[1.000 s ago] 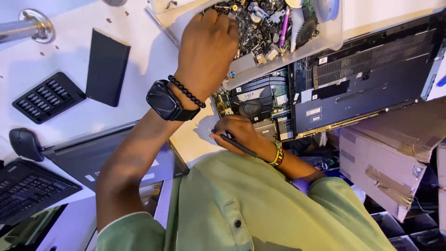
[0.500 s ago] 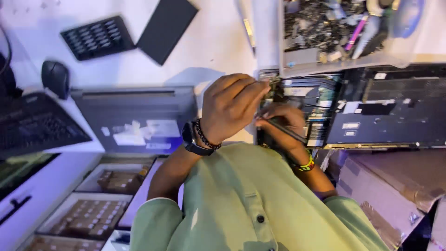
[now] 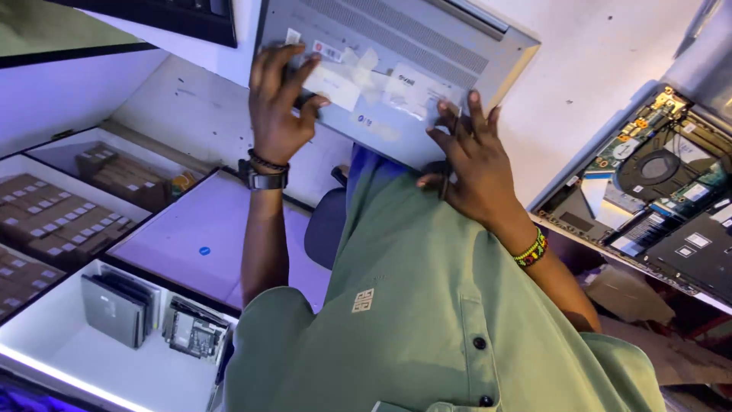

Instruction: The person peels adhesive stickers and labels off the bottom cover of a laptop, using a pen-like pry tool to lift sticker edges and picking the residue and paper pieces off by hand. They work around the lid surface, removing several stickers one at a time.

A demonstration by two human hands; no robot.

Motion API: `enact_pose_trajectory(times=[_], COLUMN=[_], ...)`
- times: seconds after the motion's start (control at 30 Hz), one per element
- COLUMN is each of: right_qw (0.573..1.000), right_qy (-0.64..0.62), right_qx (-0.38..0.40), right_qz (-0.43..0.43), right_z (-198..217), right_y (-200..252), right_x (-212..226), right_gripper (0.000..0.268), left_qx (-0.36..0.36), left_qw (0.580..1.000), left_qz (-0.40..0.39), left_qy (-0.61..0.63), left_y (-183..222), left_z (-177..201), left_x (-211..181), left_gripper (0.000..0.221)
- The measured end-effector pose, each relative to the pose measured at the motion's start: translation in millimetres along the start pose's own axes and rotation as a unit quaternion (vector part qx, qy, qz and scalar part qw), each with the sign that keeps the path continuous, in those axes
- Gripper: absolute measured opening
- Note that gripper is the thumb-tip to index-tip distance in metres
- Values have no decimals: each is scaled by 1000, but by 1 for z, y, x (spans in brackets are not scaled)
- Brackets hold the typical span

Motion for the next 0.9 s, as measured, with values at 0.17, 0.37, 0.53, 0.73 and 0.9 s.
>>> enact_pose_trajectory(times=[0.17,0.37,0.53,0.73,0.9], right_qw=[990,962,951,905,927], right_qy=[-35,13,138,232,305], right_qx=[-57,-219,-244,-328,-193], right_qz=[-121,-161,-130,-138,-99], right_z=[20,19,-42,-63,-68], right_y=[-19,-65,-111,-103,-105], right_x=[-20,26,56,69,67], right_gripper=[60,40,17,19,12], left_qx=[-30,52,47,32,-77], left_qw=[998,971,955,907,784], left_qz=[-38,-234,-287,-415,-606], left_qy=[-38,1,58,-68,-113], left_y=[-15,-43,-62,-61,-39], left_z=[2,-36,-37,-48,-49], left_x=[2,-7,-4,-30,-28], left_gripper=[40,43,23,11,19])
Point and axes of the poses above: each hand's wrist, its own y-axis away from the middle knuckle, its own z-axis out of the back of the hand, x = y × z, the point moved 8 cm from there along -y, towards the middle knuckle, and after that the axes turned 7 degrees about -y, right-handed, at the moved point
